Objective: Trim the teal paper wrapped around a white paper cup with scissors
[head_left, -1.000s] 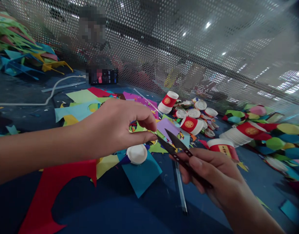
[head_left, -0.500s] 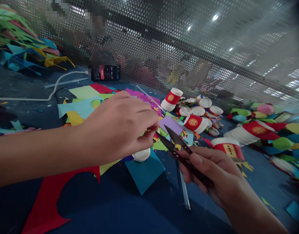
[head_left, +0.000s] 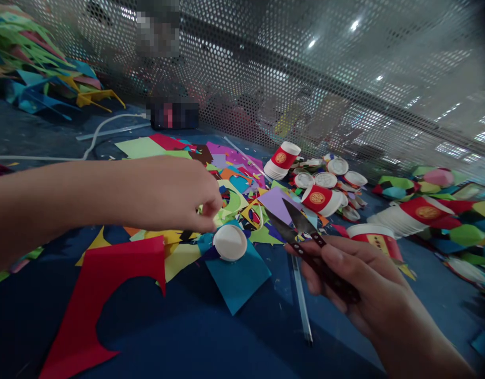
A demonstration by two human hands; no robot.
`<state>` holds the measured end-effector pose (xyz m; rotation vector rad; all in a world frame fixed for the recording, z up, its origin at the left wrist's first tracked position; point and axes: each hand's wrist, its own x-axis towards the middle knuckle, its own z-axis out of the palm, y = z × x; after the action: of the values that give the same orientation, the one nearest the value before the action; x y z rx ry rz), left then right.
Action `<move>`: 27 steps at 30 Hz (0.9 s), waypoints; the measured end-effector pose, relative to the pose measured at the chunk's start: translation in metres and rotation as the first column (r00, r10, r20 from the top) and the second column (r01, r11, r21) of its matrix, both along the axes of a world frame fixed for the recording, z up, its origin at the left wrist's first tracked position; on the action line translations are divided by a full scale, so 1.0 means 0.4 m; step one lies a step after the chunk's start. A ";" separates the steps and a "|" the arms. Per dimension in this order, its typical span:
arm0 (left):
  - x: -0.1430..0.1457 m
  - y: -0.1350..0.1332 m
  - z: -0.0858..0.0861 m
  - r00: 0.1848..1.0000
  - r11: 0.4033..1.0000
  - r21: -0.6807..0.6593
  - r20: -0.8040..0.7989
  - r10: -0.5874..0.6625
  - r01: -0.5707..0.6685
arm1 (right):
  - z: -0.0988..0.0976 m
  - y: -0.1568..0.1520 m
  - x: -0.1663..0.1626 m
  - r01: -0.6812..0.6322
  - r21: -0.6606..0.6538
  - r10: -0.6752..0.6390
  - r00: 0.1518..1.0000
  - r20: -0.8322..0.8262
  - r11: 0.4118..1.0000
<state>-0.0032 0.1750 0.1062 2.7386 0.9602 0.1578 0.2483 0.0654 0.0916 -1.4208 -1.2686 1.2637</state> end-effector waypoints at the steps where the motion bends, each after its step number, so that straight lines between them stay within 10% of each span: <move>1: 0.001 0.003 -0.009 0.999 0.999 -0.048 -0.030 -0.028 0.026 | -0.004 0.002 0.001 -0.009 0.008 0.009 1.000 0.011 1.000; 13: 0.041 -0.016 -0.073 0.985 1.000 0.002 -0.173 0.018 -0.018 | -0.109 0.044 -0.034 -0.188 0.141 0.163 0.972 0.171 0.972; 27: 0.045 -0.009 -0.089 0.979 1.000 0.019 -0.203 0.017 -0.013 | -0.118 0.062 -0.049 -0.216 0.138 0.177 0.953 0.248 0.967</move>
<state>0.0147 0.1715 0.0705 2.8051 1.0352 -0.1145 0.2288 0.0904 0.0445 -1.3801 -1.6704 1.1136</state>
